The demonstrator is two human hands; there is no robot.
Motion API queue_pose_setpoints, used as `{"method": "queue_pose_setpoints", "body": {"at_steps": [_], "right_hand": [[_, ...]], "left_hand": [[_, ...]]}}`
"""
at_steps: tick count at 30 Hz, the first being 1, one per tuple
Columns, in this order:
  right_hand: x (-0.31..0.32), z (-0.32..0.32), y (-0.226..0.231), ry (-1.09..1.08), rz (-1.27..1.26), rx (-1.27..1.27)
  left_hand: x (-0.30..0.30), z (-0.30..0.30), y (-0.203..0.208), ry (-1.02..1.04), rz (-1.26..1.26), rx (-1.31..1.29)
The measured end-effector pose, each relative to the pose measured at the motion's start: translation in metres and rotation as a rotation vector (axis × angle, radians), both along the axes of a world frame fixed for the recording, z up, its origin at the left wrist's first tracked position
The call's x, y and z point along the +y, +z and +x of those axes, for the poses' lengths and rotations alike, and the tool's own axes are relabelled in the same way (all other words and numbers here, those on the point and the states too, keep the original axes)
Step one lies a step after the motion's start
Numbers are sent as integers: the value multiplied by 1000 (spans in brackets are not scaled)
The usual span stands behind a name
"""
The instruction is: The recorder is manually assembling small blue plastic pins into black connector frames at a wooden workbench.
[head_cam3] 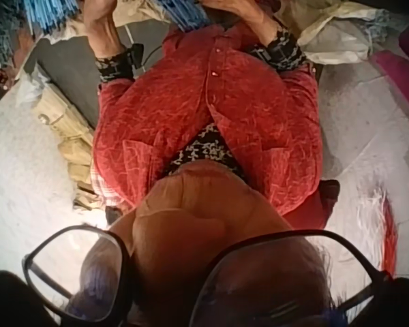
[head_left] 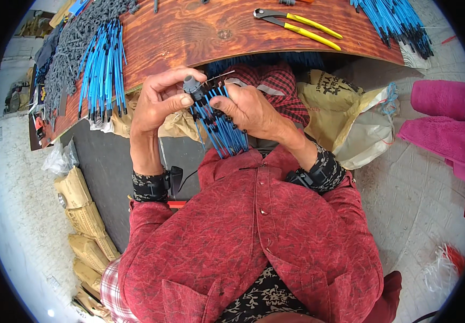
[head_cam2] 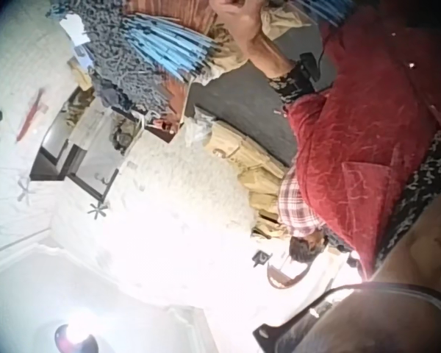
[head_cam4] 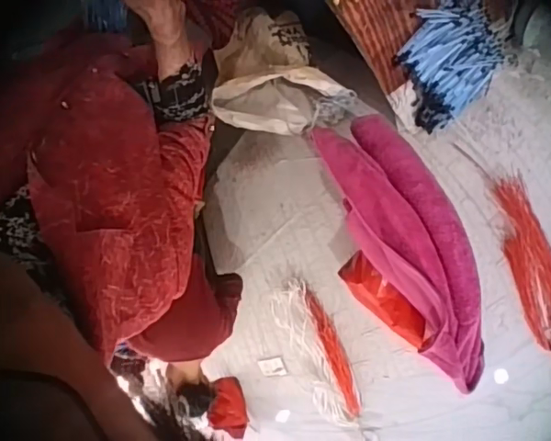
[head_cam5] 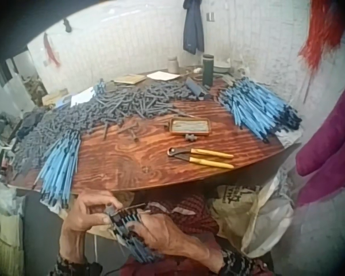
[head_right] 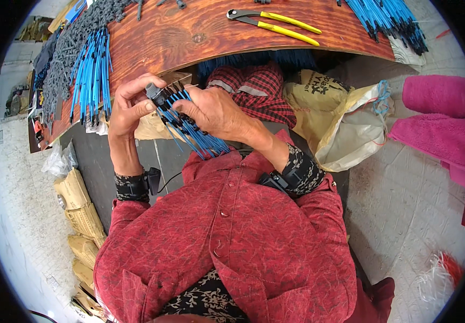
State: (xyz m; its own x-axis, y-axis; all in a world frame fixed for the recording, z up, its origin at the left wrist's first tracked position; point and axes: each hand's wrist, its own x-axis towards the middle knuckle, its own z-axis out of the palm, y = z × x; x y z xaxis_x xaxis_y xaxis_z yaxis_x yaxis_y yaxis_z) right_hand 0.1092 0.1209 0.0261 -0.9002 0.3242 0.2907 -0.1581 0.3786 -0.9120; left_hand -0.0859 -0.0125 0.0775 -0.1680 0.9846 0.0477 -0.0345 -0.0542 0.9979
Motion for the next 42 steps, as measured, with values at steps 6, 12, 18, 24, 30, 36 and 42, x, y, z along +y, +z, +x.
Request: {"method": "queue_pose_setpoints", "body": {"at_steps": [6, 12, 18, 24, 30, 36, 42], "right_hand": [[1, -1, 0, 30, -5, -18], [18, -6, 1, 178, -41, -37], [11, -1, 12, 27, -27, 59], [11, -1, 13, -120, 132, 88], [4, 2, 3, -129, 113, 37], [5, 0, 17, -149, 142, 120], [12, 4, 26, -210, 115, 70]], "left_hand": [[0, 1, 0, -24, 76, 59], [9, -4, -6, -119, 128, 11], [22, -5, 4, -65, 133, 59], [29, -9, 10, -39, -15, -71], [21, -15, -6, -44, -91, -76], [27, -15, 16, -115, 66, -1], [38, -5, 24, -40, -1, -78]]}}
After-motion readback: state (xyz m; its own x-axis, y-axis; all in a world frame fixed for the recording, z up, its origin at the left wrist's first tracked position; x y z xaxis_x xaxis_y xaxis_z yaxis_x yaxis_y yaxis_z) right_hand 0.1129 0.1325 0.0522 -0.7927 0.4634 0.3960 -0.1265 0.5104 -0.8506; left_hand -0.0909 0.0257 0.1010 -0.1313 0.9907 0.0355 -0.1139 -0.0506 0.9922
